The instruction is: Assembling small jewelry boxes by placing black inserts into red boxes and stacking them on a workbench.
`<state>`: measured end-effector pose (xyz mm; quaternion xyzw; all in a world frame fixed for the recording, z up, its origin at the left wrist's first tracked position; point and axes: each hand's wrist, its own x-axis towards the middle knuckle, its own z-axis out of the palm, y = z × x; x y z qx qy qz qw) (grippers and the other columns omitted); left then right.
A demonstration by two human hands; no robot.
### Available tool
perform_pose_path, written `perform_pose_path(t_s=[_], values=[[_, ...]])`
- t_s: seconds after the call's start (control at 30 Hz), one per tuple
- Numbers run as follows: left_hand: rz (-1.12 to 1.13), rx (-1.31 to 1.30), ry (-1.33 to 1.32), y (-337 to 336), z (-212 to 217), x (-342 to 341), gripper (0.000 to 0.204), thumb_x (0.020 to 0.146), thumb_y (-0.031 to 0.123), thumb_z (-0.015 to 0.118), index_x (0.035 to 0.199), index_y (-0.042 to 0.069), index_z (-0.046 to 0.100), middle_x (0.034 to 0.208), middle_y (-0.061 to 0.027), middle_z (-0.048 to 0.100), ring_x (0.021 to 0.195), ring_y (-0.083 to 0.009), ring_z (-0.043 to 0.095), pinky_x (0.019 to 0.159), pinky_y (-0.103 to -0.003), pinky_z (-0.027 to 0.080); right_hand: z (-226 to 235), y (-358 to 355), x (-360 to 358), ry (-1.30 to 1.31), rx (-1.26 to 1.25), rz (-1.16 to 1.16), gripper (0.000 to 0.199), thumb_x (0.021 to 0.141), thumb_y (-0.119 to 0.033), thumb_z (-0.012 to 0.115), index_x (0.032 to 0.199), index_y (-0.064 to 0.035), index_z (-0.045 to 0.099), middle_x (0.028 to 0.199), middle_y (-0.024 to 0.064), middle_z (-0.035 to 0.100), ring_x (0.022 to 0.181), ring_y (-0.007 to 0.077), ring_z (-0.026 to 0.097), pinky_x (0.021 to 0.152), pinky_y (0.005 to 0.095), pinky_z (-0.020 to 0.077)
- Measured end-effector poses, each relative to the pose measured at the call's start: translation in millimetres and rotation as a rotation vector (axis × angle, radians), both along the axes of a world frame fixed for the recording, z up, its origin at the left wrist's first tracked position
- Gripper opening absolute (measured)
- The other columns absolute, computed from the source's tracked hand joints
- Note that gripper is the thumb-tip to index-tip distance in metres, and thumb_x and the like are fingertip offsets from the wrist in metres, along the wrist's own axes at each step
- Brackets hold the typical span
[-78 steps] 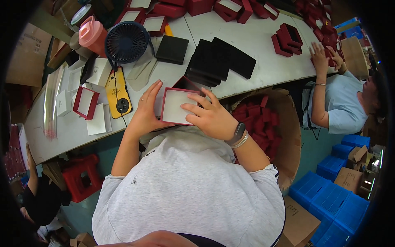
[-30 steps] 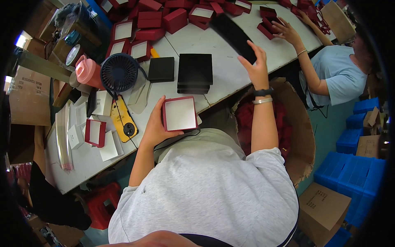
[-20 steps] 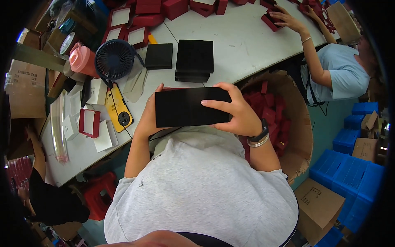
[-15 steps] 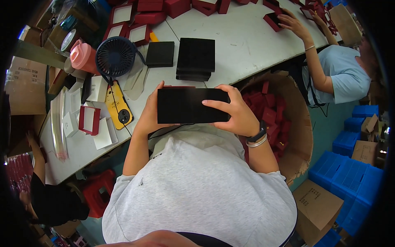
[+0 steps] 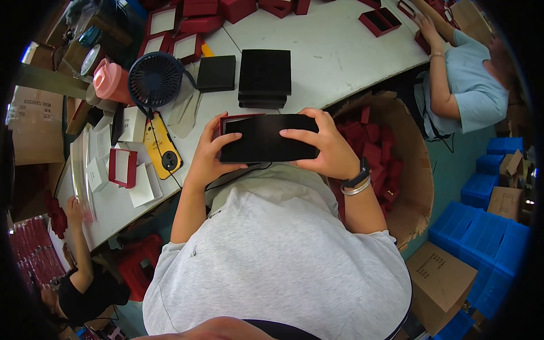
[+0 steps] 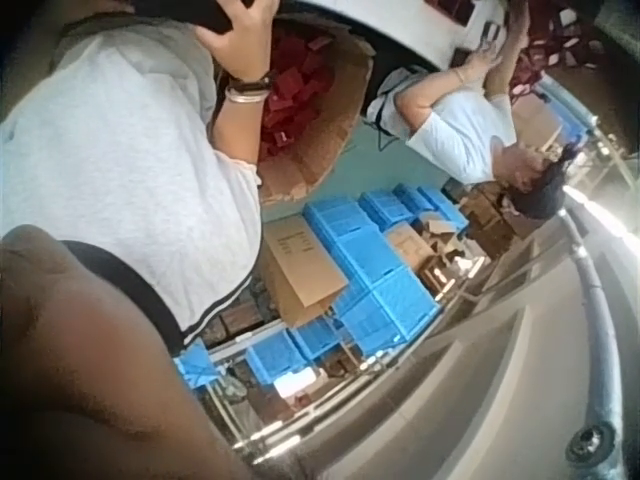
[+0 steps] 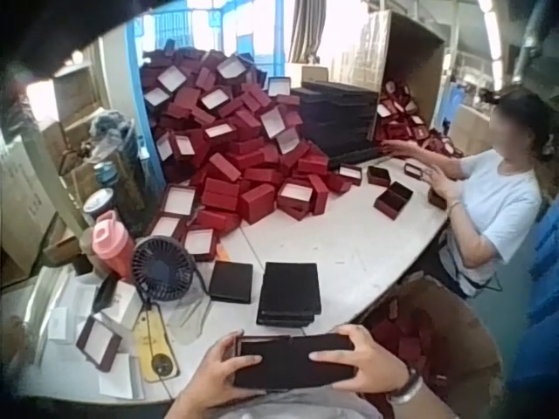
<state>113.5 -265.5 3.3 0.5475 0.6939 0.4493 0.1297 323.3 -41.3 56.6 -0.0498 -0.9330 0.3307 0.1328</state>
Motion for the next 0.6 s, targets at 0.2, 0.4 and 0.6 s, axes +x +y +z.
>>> perform_pose_path(t_s=[0.2, 0.4, 0.6], values=[[0.010, -0.017, 0.083, 0.4, 4.5, 3.3, 0.070, 0.052, 0.023, 0.093, 0.117, 0.022, 0.067, 0.146, -0.0169, 0.041, 0.125, -0.0405, 0.047, 0.104, -0.047, 0.041, -33.2, 11.3, 10.7, 0.016, -0.530, 0.046, 0.063, 0.062, -0.020, 0.088, 0.122, -0.0189, 0.069, 0.138, 0.0169, 0.043, 0.128, 0.0330, 0.043, 0.106, 0.0423, 0.0355], [0.017, -0.007, 0.081, -1.3, 3.7, 2.8, 0.069, 0.053, 0.023, 0.093, 0.117, 0.022, 0.067, 0.146, -0.0173, 0.041, 0.125, -0.0407, 0.047, 0.104, -0.046, 0.041, -74.6, 9.1, 27.8, 0.340, -0.974, -0.290, 0.035, 0.098, -0.027, 0.058, 0.117, 0.0010, 0.065, 0.133, 0.0094, 0.050, 0.120, 0.0207, 0.052, 0.102, 0.0348, 0.0408], [0.022, 0.018, 0.072, 0.0, 3.1, 2.0, 0.067, 0.053, 0.022, 0.093, 0.115, 0.021, 0.068, 0.146, -0.0178, 0.041, 0.125, -0.0410, 0.048, 0.104, -0.046, 0.041, -39.7, -6.5, 12.7, 0.211, -1.560, -0.183, 0.054, 0.101, -0.044, 0.050, 0.134, -0.0005, 0.050, 0.131, 0.0121, 0.058, 0.118, 0.0215, 0.058, 0.100, 0.0381, 0.0466]])
